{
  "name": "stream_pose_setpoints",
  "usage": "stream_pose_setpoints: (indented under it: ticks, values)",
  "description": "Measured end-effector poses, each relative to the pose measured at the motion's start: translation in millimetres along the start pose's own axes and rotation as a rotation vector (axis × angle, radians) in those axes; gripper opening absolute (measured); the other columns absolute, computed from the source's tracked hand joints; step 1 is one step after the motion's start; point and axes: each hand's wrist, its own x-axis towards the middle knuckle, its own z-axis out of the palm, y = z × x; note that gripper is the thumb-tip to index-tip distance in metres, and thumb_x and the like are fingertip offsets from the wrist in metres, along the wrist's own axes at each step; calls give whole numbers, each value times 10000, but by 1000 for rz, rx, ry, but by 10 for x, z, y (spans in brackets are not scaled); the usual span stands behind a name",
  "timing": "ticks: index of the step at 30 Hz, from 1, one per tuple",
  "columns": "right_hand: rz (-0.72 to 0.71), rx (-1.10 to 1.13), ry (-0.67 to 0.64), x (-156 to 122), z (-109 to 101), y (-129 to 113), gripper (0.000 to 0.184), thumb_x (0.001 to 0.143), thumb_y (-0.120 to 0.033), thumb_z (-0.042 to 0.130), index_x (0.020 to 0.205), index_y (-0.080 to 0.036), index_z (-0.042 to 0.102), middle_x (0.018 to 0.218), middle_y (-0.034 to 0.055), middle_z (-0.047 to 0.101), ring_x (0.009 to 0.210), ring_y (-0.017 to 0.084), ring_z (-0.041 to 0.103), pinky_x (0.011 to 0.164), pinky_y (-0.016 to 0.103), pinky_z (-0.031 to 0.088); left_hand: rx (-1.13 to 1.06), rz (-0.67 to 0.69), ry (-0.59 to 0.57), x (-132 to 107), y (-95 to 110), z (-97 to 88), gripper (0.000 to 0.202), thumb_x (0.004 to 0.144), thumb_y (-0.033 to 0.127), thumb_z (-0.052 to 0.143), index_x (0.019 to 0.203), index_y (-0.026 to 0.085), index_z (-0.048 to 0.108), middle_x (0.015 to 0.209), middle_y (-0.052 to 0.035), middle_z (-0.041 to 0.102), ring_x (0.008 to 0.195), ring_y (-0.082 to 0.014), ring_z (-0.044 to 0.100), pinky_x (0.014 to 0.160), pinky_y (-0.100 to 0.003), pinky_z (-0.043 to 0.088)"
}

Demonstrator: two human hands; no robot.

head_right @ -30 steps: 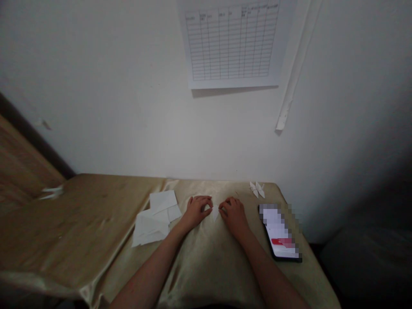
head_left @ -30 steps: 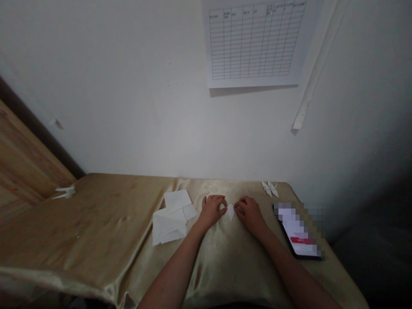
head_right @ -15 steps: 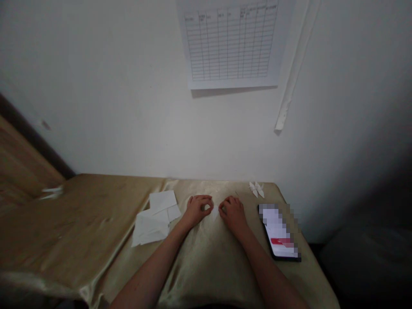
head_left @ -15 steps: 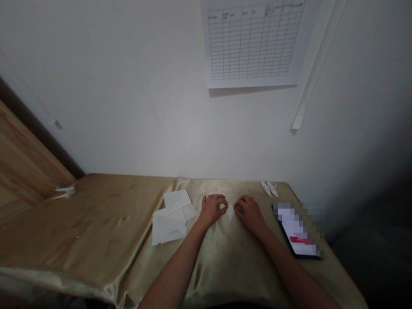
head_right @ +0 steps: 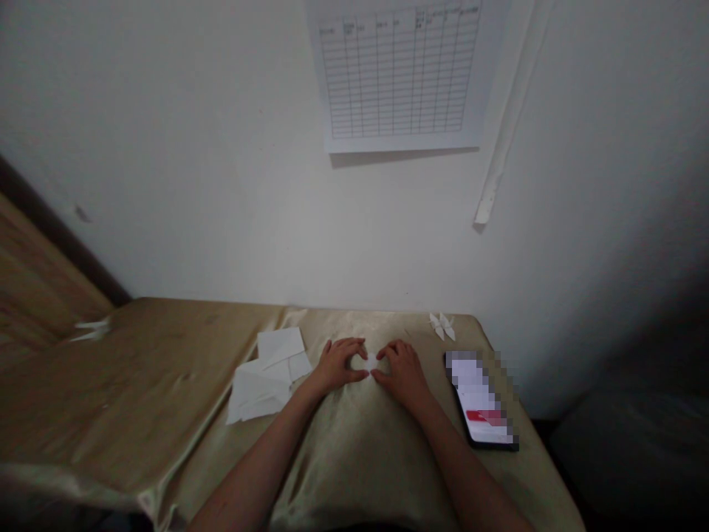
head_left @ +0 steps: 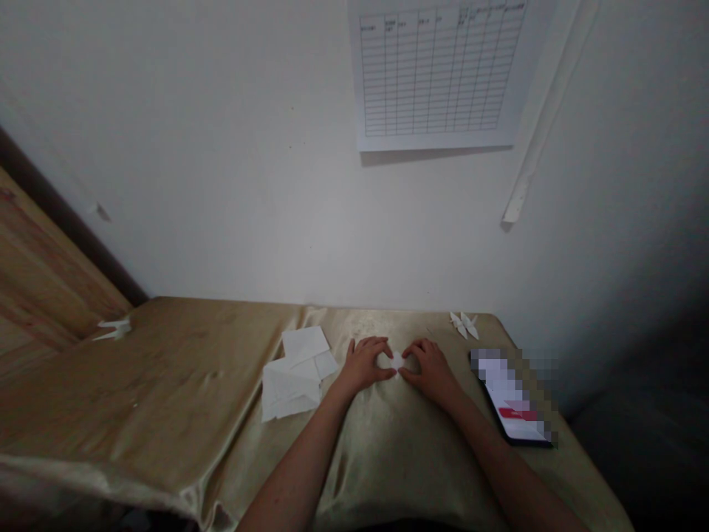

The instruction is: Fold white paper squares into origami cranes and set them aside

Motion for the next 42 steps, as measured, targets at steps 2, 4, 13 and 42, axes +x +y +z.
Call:
stream_pose_setpoints:
  ticks: [2,4,13,42]
  values:
    - [-13,0,-2,-15,0,-1,314,789,-307,788,1085,-244,708,1169,81,622,1169,269,571,1054,420,439,-7,1,-22,-9,14,-20,380,767,420,855,1106,329,710,1543,-19,555,1479,-321,418,1245,-702,110]
    - [-22,4,-5,-26,-1,-6,338,781,-315,796,1099,-248,705,1178,84,619,1176,277,567,1067,435,434,-15,2,-39,-16,28,-48,397,752,422,869,1101,325,708,1555,-22,543,1492,-332,402,1242,-711,106]
    - [-32,13,7,-67,-9,-18,432,744,-364,830,1133,-239,691,1205,95,612,1193,286,554,1084,448,429,-40,8,-76,15,-59,-60,256,833,368,813,1076,338,740,1570,8,536,1511,-311,390,1248,-697,96]
    - [7,18,27,-1,44,37,164,862,-222,705,1018,-239,752,1111,85,652,1144,259,574,1044,407,428,17,-37,-25,-5,94,-11,408,781,383,845,1176,390,743,1548,-18,533,1469,-346,404,1226,-723,99]
